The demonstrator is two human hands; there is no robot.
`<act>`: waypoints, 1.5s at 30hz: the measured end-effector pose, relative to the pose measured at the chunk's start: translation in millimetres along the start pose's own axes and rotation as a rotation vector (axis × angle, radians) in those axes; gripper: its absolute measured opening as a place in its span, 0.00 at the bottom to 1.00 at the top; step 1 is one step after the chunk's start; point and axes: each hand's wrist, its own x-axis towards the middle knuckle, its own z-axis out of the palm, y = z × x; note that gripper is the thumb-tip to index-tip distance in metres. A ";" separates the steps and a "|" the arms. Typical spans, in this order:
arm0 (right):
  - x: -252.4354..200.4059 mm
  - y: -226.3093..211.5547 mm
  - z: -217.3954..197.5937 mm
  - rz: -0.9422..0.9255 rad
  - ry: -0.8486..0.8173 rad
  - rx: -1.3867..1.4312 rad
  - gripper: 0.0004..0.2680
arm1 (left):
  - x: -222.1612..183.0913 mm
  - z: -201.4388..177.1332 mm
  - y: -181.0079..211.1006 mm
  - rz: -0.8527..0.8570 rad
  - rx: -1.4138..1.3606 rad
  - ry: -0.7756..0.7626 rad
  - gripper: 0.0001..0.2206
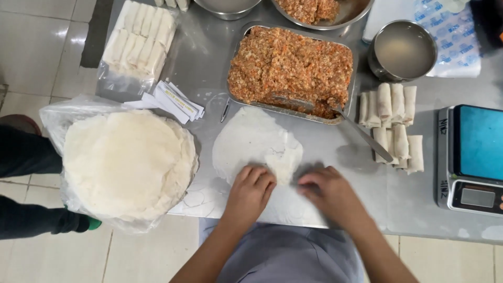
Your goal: Manually assembling spring rolls by placing meat filling on wrappers and rolling them tightly on a production table.
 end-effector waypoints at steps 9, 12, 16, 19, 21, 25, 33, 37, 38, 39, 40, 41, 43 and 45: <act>13.8 -11.5 43.9 0.161 0.280 0.540 0.08 | 45.1 -39.4 9.1 -0.324 -0.675 -0.176 0.08; 18.7 -12.4 37.6 0.214 0.279 0.700 0.04 | 58.0 -58.2 24.0 -0.327 -0.690 -0.167 0.08; 9.7 -2.3 17.4 0.270 0.220 0.697 0.02 | 63.8 -46.5 8.1 -0.354 -0.531 -0.062 0.06; -4.4 7.6 -5.6 0.327 0.224 0.676 0.03 | 60.8 -39.3 -11.4 -0.401 -0.465 -0.021 0.06; -14.5 25.0 -3.2 0.354 0.216 0.739 0.02 | 57.1 -32.9 -17.2 -0.421 -0.493 -0.017 0.07; -29.0 43.6 22.3 0.396 0.237 0.963 0.04 | 44.5 -42.5 32.9 -0.242 -0.561 -0.201 0.08; -43.7 10.9 -27.0 0.769 -0.061 0.482 0.12 | -17.6 -23.7 0.9 0.001 -0.153 -0.126 0.18; -18.0 38.2 4.2 0.466 0.058 0.043 0.22 | -3.2 -24.7 -21.9 0.094 0.073 -0.028 0.13; -14.6 37.8 2.3 0.463 0.054 0.043 0.22 | 5.5 -26.5 -28.5 0.089 0.073 -0.026 0.13; -11.0 37.1 0.5 0.419 0.036 0.033 0.16 | 14.1 -28.7 -35.4 0.098 0.121 0.040 0.13; -7.1 36.8 -2.1 0.373 0.018 0.022 0.10 | 22.9 -30.3 -42.1 0.106 0.167 0.108 0.12; -11.5 36.3 -1.3 0.369 0.014 0.019 0.10 | 18.9 -35.5 -34.8 0.100 0.167 0.112 0.12; -12.9 38.3 -4.2 -0.145 0.216 0.143 0.08 | 19.5 -44.7 -21.8 0.303 0.104 0.145 0.08; -6.8 46.5 -3.5 -0.185 0.145 0.103 0.12 | -4.7 -32.0 -4.8 0.313 0.086 0.017 0.09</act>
